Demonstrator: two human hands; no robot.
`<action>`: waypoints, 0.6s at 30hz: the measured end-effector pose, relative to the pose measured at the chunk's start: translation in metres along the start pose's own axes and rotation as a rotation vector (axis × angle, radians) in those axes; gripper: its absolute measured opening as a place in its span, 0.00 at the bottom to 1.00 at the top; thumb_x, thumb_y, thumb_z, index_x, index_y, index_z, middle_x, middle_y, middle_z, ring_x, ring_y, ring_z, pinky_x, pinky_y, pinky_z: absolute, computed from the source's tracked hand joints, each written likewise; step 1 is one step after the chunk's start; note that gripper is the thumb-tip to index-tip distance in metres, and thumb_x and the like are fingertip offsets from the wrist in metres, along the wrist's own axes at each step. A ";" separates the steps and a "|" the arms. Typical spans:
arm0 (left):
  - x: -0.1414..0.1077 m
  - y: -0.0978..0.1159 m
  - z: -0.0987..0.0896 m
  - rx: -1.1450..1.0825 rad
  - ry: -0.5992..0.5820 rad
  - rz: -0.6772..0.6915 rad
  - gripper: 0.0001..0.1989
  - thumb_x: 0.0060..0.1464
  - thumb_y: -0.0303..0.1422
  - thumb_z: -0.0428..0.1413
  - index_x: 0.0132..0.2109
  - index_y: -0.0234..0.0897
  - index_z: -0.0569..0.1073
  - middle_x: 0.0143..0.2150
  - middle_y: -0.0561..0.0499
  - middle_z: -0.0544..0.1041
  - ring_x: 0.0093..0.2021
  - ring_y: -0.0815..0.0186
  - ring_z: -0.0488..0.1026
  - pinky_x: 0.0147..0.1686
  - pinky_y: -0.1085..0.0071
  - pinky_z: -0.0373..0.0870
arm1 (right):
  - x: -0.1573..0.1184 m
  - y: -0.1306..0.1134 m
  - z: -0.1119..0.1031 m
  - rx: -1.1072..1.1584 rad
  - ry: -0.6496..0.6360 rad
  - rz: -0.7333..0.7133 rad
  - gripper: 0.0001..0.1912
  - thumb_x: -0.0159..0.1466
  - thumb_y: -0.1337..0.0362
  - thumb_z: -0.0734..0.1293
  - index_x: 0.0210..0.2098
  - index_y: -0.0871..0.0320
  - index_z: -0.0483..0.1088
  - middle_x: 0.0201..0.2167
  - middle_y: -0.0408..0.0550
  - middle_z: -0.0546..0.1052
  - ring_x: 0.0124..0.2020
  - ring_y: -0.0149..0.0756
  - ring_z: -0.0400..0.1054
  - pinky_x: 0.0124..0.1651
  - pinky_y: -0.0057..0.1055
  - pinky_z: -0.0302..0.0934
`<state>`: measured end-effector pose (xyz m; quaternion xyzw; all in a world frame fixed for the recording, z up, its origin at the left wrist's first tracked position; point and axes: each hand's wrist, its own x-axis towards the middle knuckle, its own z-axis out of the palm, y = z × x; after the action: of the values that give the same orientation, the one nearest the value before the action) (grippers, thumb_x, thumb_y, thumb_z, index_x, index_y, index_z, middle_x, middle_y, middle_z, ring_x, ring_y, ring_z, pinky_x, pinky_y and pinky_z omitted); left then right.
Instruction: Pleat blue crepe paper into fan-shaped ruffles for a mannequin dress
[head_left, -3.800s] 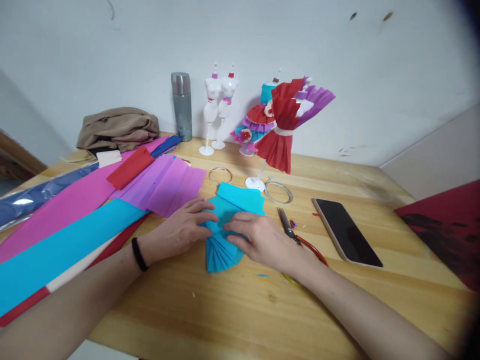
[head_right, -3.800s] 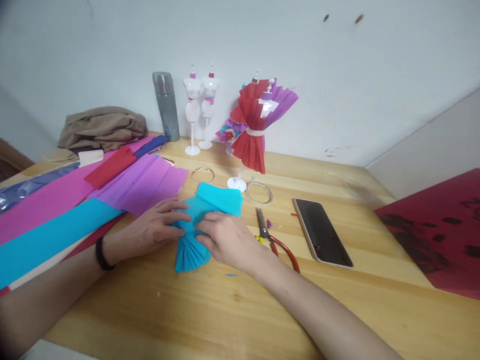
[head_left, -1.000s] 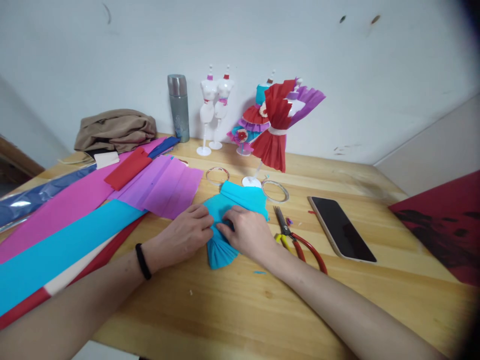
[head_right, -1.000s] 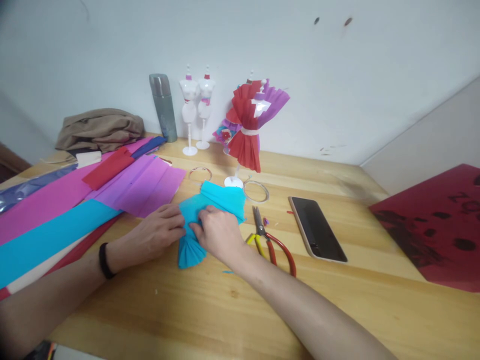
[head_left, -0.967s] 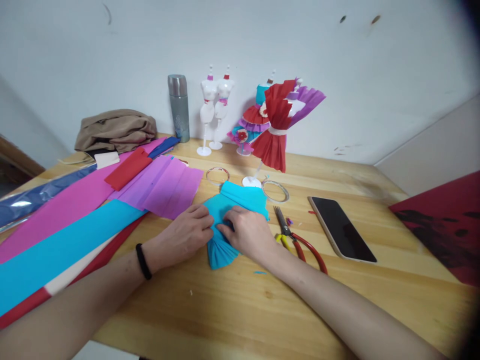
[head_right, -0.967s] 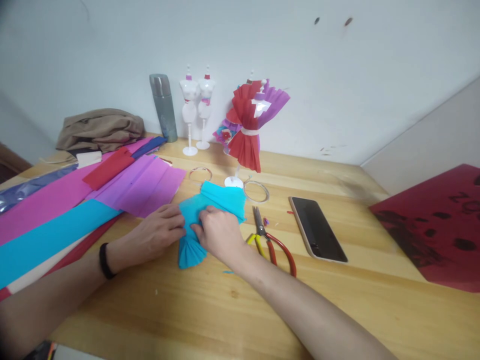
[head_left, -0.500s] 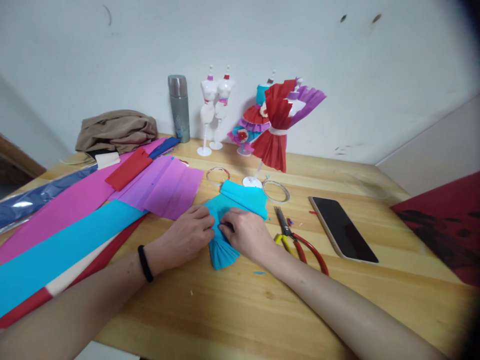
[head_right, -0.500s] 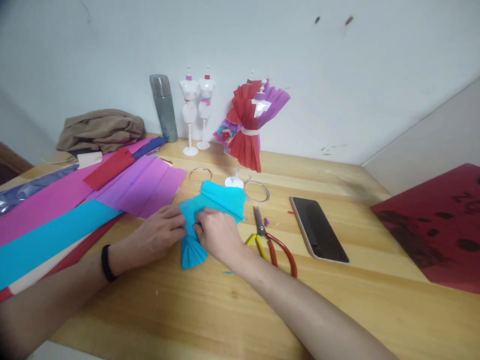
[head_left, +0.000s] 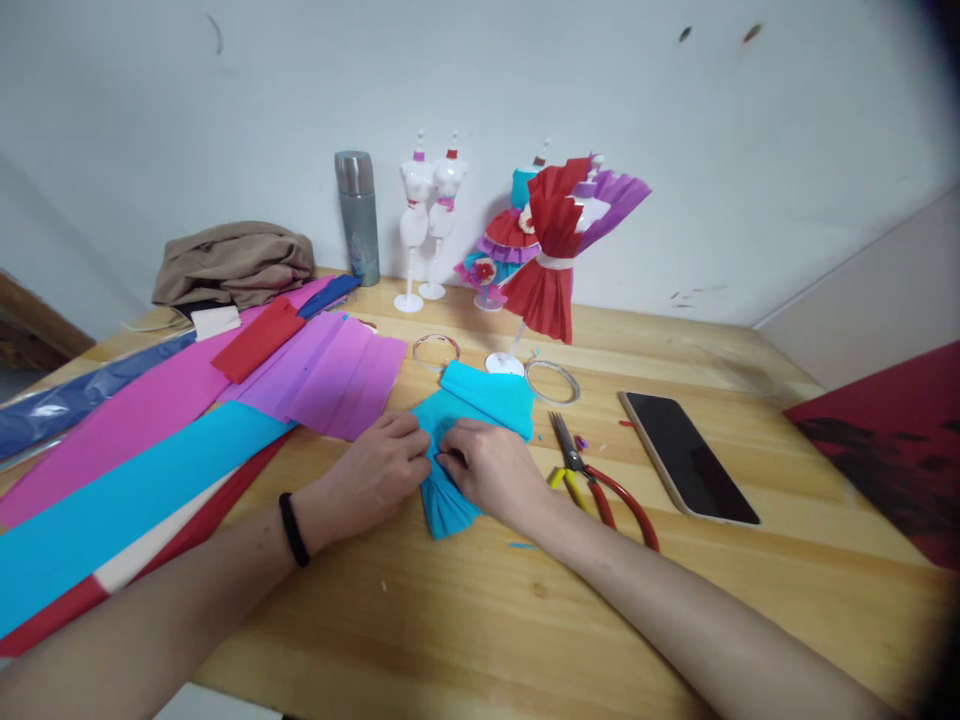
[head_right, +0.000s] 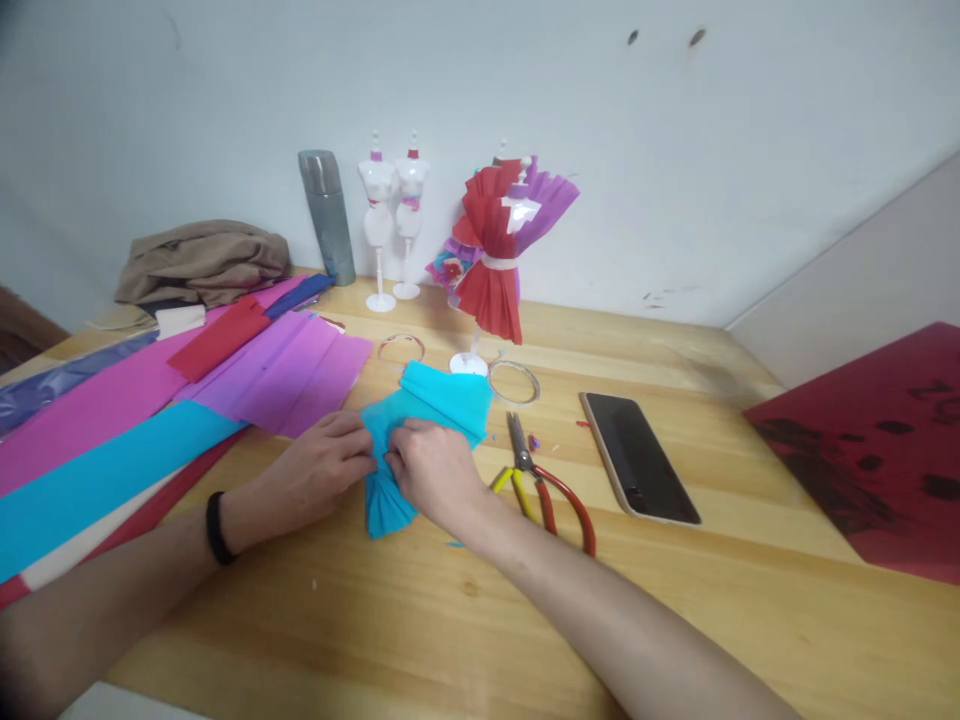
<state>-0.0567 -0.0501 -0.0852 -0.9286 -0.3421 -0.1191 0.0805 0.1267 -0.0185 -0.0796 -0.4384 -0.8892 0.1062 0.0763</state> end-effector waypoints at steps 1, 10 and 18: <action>0.000 0.000 0.000 -0.002 -0.002 -0.004 0.07 0.56 0.23 0.52 0.32 0.35 0.72 0.32 0.48 0.71 0.38 0.59 0.64 0.40 0.61 0.64 | 0.000 0.000 0.000 0.000 0.005 0.005 0.07 0.63 0.65 0.65 0.33 0.58 0.75 0.34 0.47 0.78 0.37 0.36 0.72 0.31 0.30 0.53; 0.000 -0.001 0.001 -0.038 0.011 -0.012 0.06 0.55 0.22 0.53 0.33 0.35 0.72 0.32 0.49 0.71 0.38 0.60 0.65 0.41 0.62 0.64 | -0.001 0.001 0.001 0.006 0.009 0.019 0.07 0.63 0.66 0.65 0.32 0.58 0.75 0.34 0.47 0.78 0.36 0.37 0.72 0.32 0.29 0.54; 0.001 0.000 0.002 -0.076 0.019 -0.036 0.07 0.56 0.22 0.53 0.35 0.36 0.74 0.33 0.49 0.73 0.39 0.60 0.65 0.40 0.63 0.63 | 0.000 0.000 0.004 0.177 0.013 0.015 0.06 0.61 0.70 0.66 0.30 0.57 0.76 0.32 0.46 0.79 0.35 0.35 0.72 0.33 0.27 0.57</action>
<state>-0.0557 -0.0489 -0.0871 -0.9234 -0.3534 -0.1424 0.0464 0.1259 -0.0189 -0.0834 -0.4372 -0.8726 0.1820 0.1198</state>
